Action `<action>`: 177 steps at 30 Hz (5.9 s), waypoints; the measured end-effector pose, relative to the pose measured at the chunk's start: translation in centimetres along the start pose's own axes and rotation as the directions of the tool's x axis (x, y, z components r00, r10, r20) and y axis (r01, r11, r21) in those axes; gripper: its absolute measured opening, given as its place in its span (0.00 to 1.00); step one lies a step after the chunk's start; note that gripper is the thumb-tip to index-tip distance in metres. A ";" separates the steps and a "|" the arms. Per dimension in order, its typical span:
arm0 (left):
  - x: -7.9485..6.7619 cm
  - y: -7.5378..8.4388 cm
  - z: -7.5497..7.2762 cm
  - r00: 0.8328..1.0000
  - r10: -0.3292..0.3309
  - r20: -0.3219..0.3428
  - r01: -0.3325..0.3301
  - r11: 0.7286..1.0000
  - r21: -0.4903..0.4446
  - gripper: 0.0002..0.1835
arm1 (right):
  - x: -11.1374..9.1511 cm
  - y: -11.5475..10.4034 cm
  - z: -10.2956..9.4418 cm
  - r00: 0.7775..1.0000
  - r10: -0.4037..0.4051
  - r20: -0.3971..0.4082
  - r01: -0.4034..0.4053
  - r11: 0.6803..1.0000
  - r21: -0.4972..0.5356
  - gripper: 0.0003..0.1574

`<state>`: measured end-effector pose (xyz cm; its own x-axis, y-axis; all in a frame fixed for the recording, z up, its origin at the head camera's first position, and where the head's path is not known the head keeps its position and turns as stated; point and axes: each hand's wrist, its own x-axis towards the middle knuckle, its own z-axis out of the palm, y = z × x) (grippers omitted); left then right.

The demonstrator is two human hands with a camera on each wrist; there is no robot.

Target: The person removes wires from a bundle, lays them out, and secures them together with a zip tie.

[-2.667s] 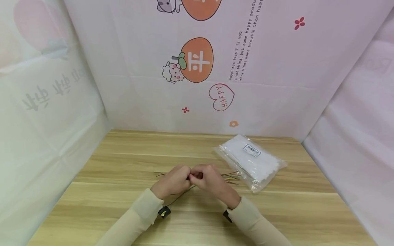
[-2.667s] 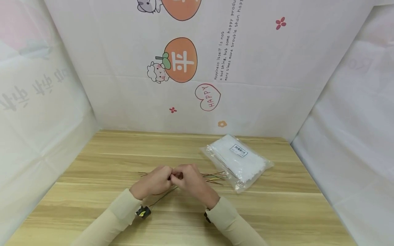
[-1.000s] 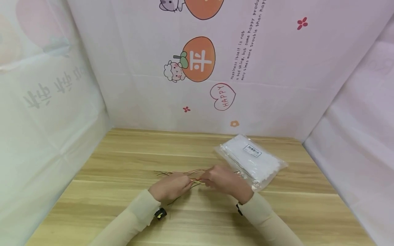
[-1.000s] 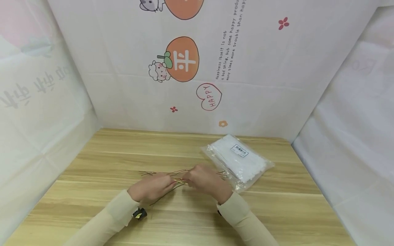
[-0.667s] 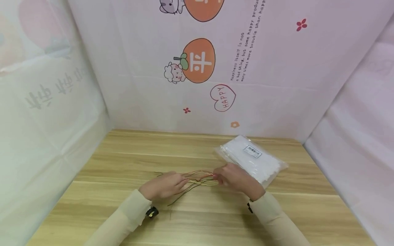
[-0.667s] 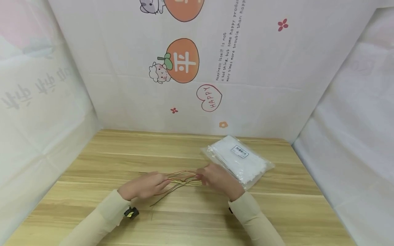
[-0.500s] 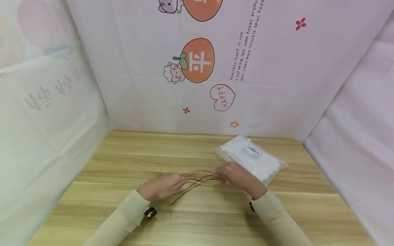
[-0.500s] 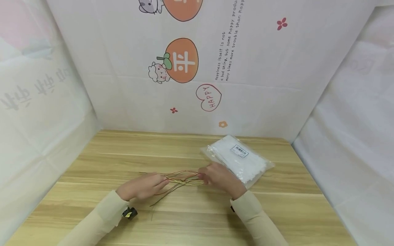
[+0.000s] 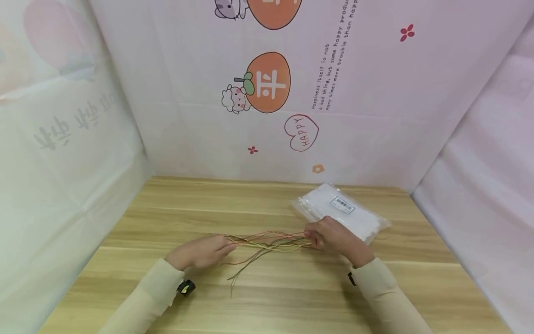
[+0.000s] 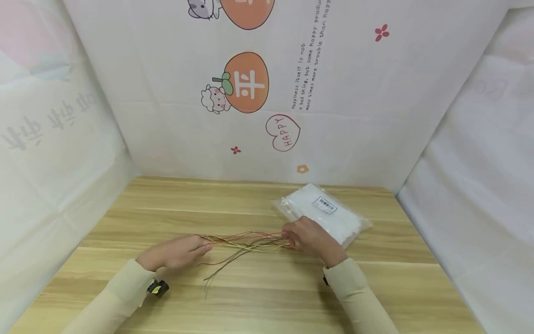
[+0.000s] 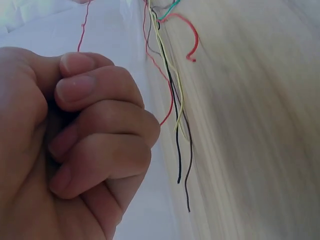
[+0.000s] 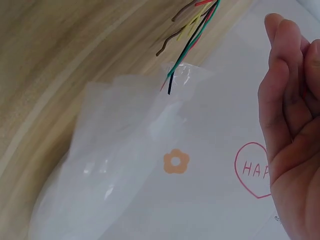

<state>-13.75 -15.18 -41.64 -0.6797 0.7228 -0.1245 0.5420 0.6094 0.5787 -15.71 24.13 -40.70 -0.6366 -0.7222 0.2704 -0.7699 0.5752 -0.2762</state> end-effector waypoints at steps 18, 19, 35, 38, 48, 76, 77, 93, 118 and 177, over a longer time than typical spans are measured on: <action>-1.9 -1.7 -0.8 0.989 0.120 -0.083 -0.112 0.990 0.090 0.23 | -0.8 1.2 0.1 0.998 -0.050 -0.034 0.048 0.998 -0.032 0.23; -1.9 -1.8 -0.8 0.989 0.119 -0.091 -0.111 0.990 0.086 0.24 | -0.8 1.2 0.1 0.999 -0.043 -0.028 0.043 0.999 -0.023 0.23; -2.4 -2.0 -1.0 0.986 0.061 -0.154 -0.028 0.977 0.211 0.24 | -1.7 1.6 0.2 0.996 0.064 0.062 -0.067 0.997 0.036 0.23; -2.4 -2.0 -1.0 0.987 0.039 -0.153 -0.002 0.972 0.237 0.23 | -1.9 1.7 0.3 0.996 0.068 0.065 -0.070 0.997 0.036 0.23; -2.1 -2.2 -0.5 0.987 0.078 -0.139 -0.041 0.967 0.250 0.23 | -2.3 1.9 0.2 0.993 0.084 0.087 -0.091 0.993 0.081 0.22; -2.2 -2.2 0.5 0.998 -0.027 -0.054 0.040 0.969 0.244 0.21 | -2.1 1.7 0.9 0.958 0.192 0.213 -0.217 0.970 0.105 0.21; -2.2 -2.0 0.5 0.998 -0.033 -0.051 0.044 0.970 0.238 0.22 | -2.1 1.7 0.8 0.958 0.189 0.214 -0.215 0.971 0.105 0.22; -1.1 -0.6 0.2 0.985 -0.052 -0.162 0.092 0.962 0.256 0.22 | -2.3 2.1 -1.1 0.947 0.277 0.161 -0.285 0.958 0.032 0.11; 4.9 3.4 2.3 0.979 -0.089 -0.185 0.154 0.913 0.377 0.23 | 0.9 3.5 -2.5 0.941 0.335 0.051 -0.322 0.932 -0.169 0.29; 5.2 3.6 1.9 0.978 -0.126 -0.169 0.169 0.946 0.277 0.13 | 1.7 5.3 -0.4 0.781 0.622 -0.054 -0.611 0.745 -0.268 0.12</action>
<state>-14.38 -8.57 -41.73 -0.8159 0.5752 -0.0586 0.5343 0.7889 0.3034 -20.93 26.11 -41.35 -0.9785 -0.1861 0.0893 -0.1963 0.9726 -0.1243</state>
